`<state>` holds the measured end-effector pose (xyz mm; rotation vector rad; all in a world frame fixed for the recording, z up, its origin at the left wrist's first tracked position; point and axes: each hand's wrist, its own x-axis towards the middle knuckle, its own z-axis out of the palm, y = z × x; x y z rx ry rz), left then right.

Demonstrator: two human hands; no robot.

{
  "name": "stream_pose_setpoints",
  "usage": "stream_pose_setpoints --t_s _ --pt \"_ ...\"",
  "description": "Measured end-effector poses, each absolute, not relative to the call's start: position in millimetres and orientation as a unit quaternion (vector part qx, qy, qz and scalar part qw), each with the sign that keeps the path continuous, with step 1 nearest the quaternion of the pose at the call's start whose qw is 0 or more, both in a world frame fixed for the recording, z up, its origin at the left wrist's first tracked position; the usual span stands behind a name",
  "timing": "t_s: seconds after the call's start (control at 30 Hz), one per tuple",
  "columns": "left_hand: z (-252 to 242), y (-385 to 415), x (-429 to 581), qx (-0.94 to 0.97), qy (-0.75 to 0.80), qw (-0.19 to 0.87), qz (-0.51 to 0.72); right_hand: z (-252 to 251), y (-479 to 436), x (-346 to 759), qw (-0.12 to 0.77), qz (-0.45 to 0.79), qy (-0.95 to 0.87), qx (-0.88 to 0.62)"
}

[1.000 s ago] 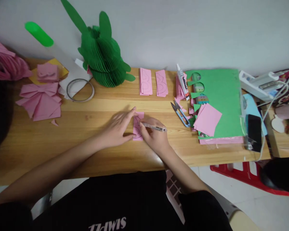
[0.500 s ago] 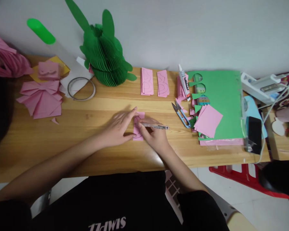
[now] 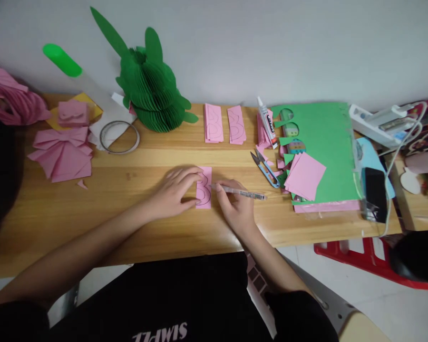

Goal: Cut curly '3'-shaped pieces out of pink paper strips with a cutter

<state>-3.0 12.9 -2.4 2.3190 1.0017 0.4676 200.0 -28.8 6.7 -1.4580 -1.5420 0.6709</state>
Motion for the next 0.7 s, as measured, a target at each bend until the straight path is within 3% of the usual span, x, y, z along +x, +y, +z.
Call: stream_pose_setpoints --t_s 0.23,0.7 --pt "-6 15 -4 0.889 0.350 0.238 0.176 13 -44 197 0.397 0.243 -0.679 -0.568" --pt "-6 13 -4 0.884 0.350 0.251 0.184 8 -41 195 0.367 0.249 -0.700 -0.560"
